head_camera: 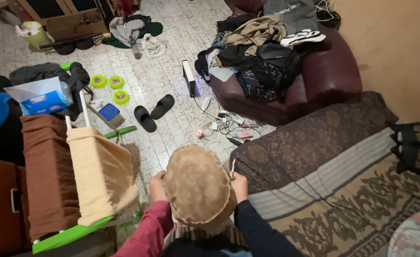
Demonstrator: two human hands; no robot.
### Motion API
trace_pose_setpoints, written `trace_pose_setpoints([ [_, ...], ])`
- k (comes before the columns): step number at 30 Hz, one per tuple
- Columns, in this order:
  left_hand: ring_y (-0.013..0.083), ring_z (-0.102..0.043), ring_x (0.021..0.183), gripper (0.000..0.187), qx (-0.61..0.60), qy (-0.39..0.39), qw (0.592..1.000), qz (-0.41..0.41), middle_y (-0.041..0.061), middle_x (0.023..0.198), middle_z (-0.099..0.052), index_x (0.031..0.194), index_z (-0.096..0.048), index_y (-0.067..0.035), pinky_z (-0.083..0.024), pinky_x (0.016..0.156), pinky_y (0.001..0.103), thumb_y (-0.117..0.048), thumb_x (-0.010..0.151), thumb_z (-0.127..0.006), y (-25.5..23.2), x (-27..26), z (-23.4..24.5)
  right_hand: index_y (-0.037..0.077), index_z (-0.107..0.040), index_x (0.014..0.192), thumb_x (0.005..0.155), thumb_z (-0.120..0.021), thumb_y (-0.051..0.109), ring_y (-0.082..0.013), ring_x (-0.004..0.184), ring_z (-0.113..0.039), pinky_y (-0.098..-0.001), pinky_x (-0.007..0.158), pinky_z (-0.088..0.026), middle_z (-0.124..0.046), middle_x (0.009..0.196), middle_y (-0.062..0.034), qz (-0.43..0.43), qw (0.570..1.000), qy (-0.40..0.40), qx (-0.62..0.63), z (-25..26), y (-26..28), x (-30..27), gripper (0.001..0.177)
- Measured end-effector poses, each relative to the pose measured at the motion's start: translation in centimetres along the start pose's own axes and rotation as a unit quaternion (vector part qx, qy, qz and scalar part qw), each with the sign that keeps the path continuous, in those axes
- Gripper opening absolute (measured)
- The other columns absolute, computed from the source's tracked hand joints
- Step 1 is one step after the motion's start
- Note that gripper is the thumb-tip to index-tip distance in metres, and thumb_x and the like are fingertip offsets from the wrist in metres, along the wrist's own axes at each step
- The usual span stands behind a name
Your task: Putting a patterned fabric cover onto a round cushion and securing it by tying the drawstring.
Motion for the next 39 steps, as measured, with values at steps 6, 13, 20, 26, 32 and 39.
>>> trace_pose_setpoints([
  [6, 0.0131, -0.058, 0.070, 0.029, -0.082, 0.069, 0.993, 0.043, 0.004, 0.085, -0.064, 0.119, -0.060, -0.008, -0.051, 0.062, 0.031, -0.005, 0.090, -0.059, -5.6, -1.2, 0.8, -0.003, -0.072, 0.098, 0.083, -0.076, 0.014, -0.0058, 0.076, -0.063, -0.0302, 0.066, -0.053, -0.078, 0.083, -0.0089, 0.103, 0.995, -0.007, 0.010, -0.4, 1.3, 0.3, 0.023],
  [13, 0.0105, -0.070, 0.087, 0.034, -0.304, 0.108, 0.942, 0.088, 0.005, 0.108, -0.076, 0.120, -0.074, -0.005, -0.056, 0.079, 0.026, -0.022, 0.100, -0.052, 0.2, 2.6, 0.2, 0.001, -0.072, 0.110, 0.102, -0.063, 0.017, -0.0142, 0.075, -0.058, -0.0312, 0.069, -0.051, -0.070, 0.082, -0.0142, 0.082, 0.995, 0.044, -0.042, -0.2, 1.7, 1.4, 0.020],
  [20, 0.0222, -0.065, 0.071, 0.025, -0.042, 0.156, 0.966, 0.202, 0.013, 0.088, -0.075, 0.104, -0.078, -0.001, -0.051, 0.063, 0.038, -0.019, 0.092, -0.065, 4.4, 5.6, -1.9, -0.001, -0.071, 0.106, 0.095, -0.060, 0.008, -0.0123, 0.088, -0.067, -0.0282, 0.080, -0.053, -0.076, 0.093, -0.0082, 0.145, 0.989, 0.034, 0.024, 0.0, -4.1, 3.4, 0.018],
  [26, 0.0241, -0.066, 0.077, 0.031, -0.316, 0.204, 0.849, 0.371, 0.009, 0.092, -0.070, 0.109, -0.071, -0.001, -0.054, 0.072, 0.040, -0.023, 0.088, -0.067, -6.8, -0.8, -1.9, -0.001, -0.070, 0.106, 0.103, -0.057, 0.017, -0.0162, 0.087, -0.064, -0.0329, 0.078, -0.055, -0.072, 0.097, -0.0096, -0.085, 0.962, 0.145, 0.213, 0.4, -5.6, 2.7, 0.023],
  [32, 0.0228, -0.071, 0.090, 0.042, -0.168, 0.345, 0.879, 0.283, 0.011, 0.103, -0.075, 0.117, -0.068, 0.001, -0.057, 0.085, 0.037, -0.019, 0.080, -0.077, -11.1, -1.3, -1.2, 0.002, -0.073, 0.114, 0.096, -0.059, 0.029, -0.0183, 0.091, -0.071, -0.0345, 0.082, -0.058, -0.076, 0.107, -0.0067, -0.249, 0.869, 0.248, 0.349, 0.0, 1.4, -0.4, 0.035],
  [39, 0.0158, -0.069, 0.080, 0.036, -0.047, 0.399, 0.903, 0.150, 0.006, 0.091, -0.077, 0.103, -0.077, 0.003, -0.056, 0.075, 0.031, -0.008, 0.069, -0.081, -8.2, -1.5, -0.9, 0.005, -0.070, 0.095, 0.092, -0.071, 0.019, -0.0099, 0.079, -0.063, -0.0296, 0.071, -0.053, -0.071, 0.090, 0.0003, -0.104, 0.929, 0.288, 0.206, 0.1, -2.2, 0.6, 0.014],
])
Point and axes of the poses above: each hand's wrist, its own x-axis towards the middle knuckle, its own z-axis out of the back of the hand, y = z × x, the point moved 3 cm from there along x, towards the middle knuckle
